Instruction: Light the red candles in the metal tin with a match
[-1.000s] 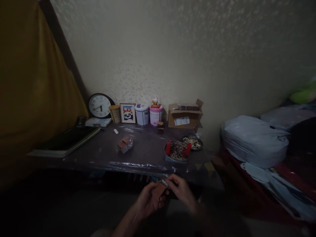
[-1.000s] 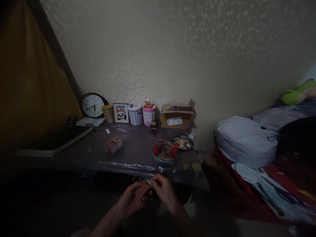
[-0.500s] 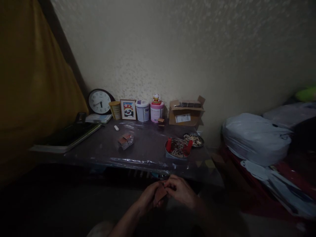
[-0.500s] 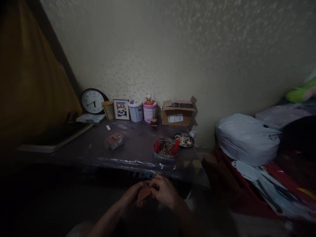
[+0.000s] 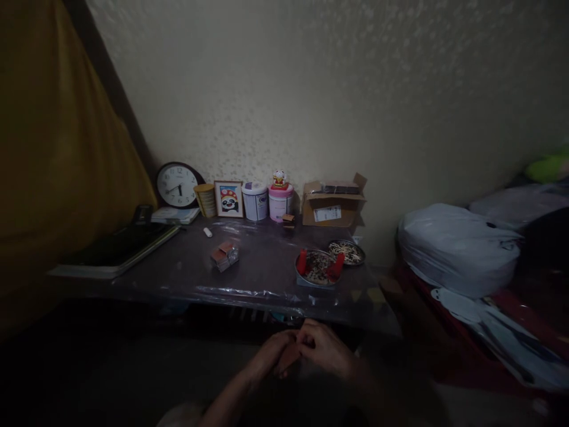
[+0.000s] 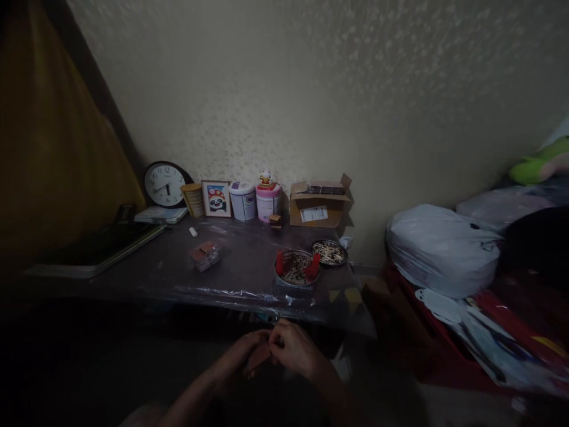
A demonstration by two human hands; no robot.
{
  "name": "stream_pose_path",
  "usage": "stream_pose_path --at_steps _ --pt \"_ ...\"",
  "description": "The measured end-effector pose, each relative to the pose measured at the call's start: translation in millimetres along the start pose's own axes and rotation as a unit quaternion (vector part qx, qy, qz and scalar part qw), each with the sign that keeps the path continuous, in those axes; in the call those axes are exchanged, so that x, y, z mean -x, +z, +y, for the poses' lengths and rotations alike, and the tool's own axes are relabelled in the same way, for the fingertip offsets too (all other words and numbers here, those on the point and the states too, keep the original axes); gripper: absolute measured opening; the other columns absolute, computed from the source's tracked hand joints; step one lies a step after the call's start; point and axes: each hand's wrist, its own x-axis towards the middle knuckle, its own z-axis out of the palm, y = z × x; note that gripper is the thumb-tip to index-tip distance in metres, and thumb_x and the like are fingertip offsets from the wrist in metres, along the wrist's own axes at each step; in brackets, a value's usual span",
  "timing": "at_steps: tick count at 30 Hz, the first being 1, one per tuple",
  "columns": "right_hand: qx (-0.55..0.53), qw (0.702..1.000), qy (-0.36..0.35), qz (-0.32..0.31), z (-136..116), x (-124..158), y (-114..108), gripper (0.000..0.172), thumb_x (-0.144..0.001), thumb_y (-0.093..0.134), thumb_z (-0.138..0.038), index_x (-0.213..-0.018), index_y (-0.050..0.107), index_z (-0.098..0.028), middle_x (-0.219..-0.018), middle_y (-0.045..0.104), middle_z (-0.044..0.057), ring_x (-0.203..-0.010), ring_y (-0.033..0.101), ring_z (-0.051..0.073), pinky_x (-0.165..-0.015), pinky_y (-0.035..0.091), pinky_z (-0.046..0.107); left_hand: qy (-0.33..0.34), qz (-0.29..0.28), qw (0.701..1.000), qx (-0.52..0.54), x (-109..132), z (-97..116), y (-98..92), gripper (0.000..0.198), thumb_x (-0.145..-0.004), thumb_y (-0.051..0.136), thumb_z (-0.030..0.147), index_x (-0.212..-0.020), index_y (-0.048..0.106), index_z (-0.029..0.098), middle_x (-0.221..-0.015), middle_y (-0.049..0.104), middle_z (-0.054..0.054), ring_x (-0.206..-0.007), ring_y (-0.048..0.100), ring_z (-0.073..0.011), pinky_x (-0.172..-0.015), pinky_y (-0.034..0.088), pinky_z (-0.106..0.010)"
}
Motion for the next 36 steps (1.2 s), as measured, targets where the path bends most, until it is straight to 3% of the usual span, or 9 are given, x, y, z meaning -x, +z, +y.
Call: stream_pose_path --at_steps 8,12,16,24,28,32,36 --pt "-0.052 0.994 0.015 0.095 10 -8 -2 0.01 -0.072 0.053 -0.013 -0.065 0.057 -0.019 -0.06 0.056 -0.005 -0.055 0.052 0.009 -0.053 0.038 0.018 0.037 0.019 0.998 0.054 -14 -9 -10.4 0.05 -0.067 0.049 0.044 -0.106 0.054 0.013 -0.059 0.065 -0.002 -0.031 0.043 -0.0085 -0.034 0.028 -0.02" --pt "-0.15 0.979 0.012 0.139 12 -12 -4 0.007 -0.076 0.054 -0.021 -0.076 0.061 -0.019 -0.067 0.062 -0.002 -0.064 0.058 0.012 -0.061 0.046 0.022 0.067 0.03 0.995 0.073 -10 1 -11.7 0.051 -0.068 0.05 0.044 -0.109 0.051 0.014 -0.065 0.066 -0.003 -0.035 0.047 -0.009 -0.034 0.031 -0.02" --pt "-0.145 0.975 -0.006 0.167 8 -11 -8 0.008 -0.076 0.056 -0.022 -0.075 0.064 -0.019 -0.073 0.062 0.0 -0.072 0.06 0.015 -0.066 0.047 0.025 0.106 0.048 0.991 0.071 2 11 -9.6 0.041 -0.074 0.048 0.039 -0.108 0.051 0.016 -0.07 0.068 -0.004 -0.038 0.05 -0.0097 -0.036 0.035 -0.02" --pt "-0.111 0.975 -0.051 0.187 -3 -9 -13 0.011 -0.08 0.052 -0.019 -0.073 0.062 -0.02 -0.074 0.057 0.0 -0.071 0.058 0.014 -0.062 0.046 0.022 0.059 0.052 0.986 0.144 13 19 -3.2 0.033 -0.073 0.044 0.029 -0.1 0.057 0.017 -0.061 0.066 -0.001 -0.044 0.052 -0.0096 -0.038 0.025 -0.018" --pt "-0.086 0.977 -0.058 0.184 -2 -8 -11 0.012 -0.081 0.051 -0.018 -0.074 0.061 -0.02 -0.076 0.057 0.001 -0.073 0.058 0.013 -0.065 0.045 0.023 0.068 0.058 0.99 0.107 7 15 -3.4 0.037 -0.071 0.044 0.032 -0.102 0.056 0.015 -0.06 0.065 -0.002 -0.04 0.048 -0.0108 -0.035 0.024 -0.019" --pt "-0.057 0.982 -0.068 0.164 0 -7 -10 0.014 -0.08 0.049 -0.015 -0.076 0.061 -0.021 -0.077 0.056 0.001 -0.073 0.057 0.014 -0.067 0.045 0.024 0.069 0.09 0.993 0.04 -1 9 -4.8 0.041 -0.07 0.045 0.033 -0.104 0.056 0.014 -0.059 0.064 -0.001 -0.043 0.051 -0.0133 -0.039 0.032 -0.022" --pt "-0.023 0.989 -0.065 0.132 -2 -5 -9 0.017 -0.079 0.048 -0.012 -0.077 0.061 -0.021 -0.079 0.055 0.0 -0.072 0.055 0.013 -0.066 0.044 0.023 0.116 0.105 0.988 -0.007 -4 3 -6.0 0.035 -0.071 0.048 0.032 -0.098 0.062 0.015 -0.071 0.068 -0.004 -0.067 0.06 -0.0184 -0.06 0.044 -0.027"
